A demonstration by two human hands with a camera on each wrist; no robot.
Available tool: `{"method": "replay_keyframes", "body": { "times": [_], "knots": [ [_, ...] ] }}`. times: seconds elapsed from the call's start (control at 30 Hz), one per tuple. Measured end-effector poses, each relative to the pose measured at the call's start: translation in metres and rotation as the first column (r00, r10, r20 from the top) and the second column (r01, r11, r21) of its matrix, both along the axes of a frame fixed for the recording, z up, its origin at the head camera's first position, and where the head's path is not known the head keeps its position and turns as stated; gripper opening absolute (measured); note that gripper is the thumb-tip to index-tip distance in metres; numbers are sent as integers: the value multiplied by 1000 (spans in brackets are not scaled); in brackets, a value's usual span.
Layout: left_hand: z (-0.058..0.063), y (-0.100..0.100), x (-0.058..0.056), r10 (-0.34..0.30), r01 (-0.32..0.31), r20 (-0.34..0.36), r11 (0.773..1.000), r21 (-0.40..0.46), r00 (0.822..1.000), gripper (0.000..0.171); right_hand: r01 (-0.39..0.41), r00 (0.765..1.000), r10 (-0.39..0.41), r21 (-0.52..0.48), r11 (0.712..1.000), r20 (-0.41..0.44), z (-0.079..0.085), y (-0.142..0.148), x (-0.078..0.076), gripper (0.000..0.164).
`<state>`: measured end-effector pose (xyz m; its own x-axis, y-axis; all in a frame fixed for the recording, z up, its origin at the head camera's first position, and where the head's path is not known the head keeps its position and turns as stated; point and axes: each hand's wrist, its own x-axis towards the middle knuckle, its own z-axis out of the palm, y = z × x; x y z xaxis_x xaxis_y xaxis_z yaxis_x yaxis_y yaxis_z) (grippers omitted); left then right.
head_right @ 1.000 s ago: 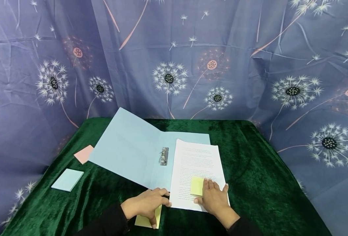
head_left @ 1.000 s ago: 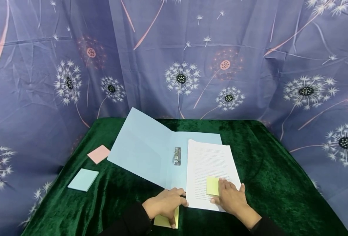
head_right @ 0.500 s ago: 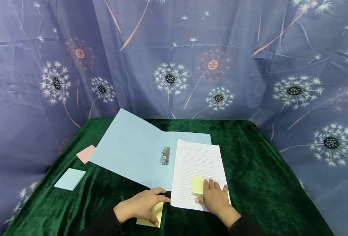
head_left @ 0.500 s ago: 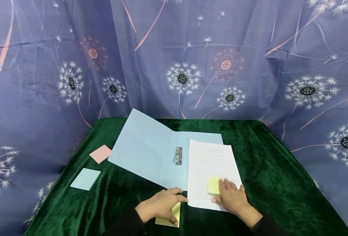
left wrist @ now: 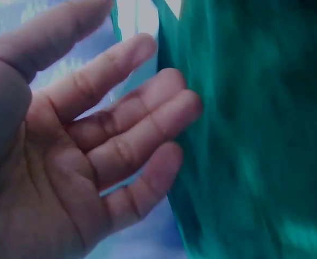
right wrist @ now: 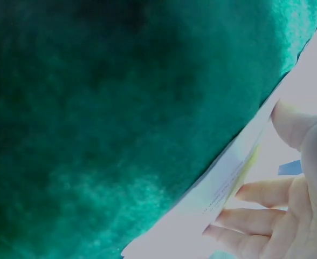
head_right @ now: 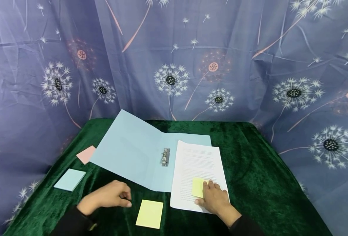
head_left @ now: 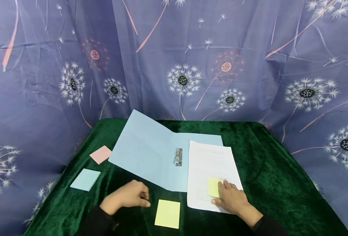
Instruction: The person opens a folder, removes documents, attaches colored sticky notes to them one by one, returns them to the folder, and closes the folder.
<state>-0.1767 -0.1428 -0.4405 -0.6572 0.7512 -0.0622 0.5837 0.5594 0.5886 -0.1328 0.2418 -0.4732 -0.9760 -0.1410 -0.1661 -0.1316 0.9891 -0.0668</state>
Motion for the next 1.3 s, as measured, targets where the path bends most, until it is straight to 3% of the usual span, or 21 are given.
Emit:
{"method": "replay_keyframes", "body": {
  "times": [0.1,0.17,0.27,0.4,0.57,0.77,0.9,1.13,1.2,1.3],
  "knots": [
    [1,-34,-12,121,-120,-22,993,6,992,17,-1,1000,1,-17,1000,-7,1,0,0,75],
    [2,-56,-19,225,-226,-72,974,-4,972,14,-3,1000,3,-28,1000,-16,1,0,0,74],
    [3,-85,-29,382,-389,-126,921,-33,915,16,-6,1000,5,-38,999,-23,1,0,1,74],
    [0,-113,-39,541,-554,-136,828,-85,830,44,-3,1000,3,-38,999,-21,1,0,0,75],
    [-11,-137,-42,659,-673,-135,726,-144,740,72,10,1000,-10,-41,999,-14,1,-1,0,75],
    [-21,-154,-39,739,-741,-95,643,-195,667,98,17,1000,-17,-38,999,6,1,-3,0,76],
    [-21,-158,-39,755,-752,-74,630,-193,651,96,18,1000,-17,-26,1000,3,2,-3,0,76],
    [-18,-162,-40,730,-724,-58,658,-209,681,82,23,1000,-23,-27,999,5,3,-2,1,76],
    [-17,-161,-39,735,-728,-62,651,-215,676,83,25,1000,-25,-29,999,8,3,-2,1,76],
    [-17,-160,-37,756,-749,-64,626,-217,651,84,22,1000,-22,-31,999,1,2,-1,2,76]
  ]
}}
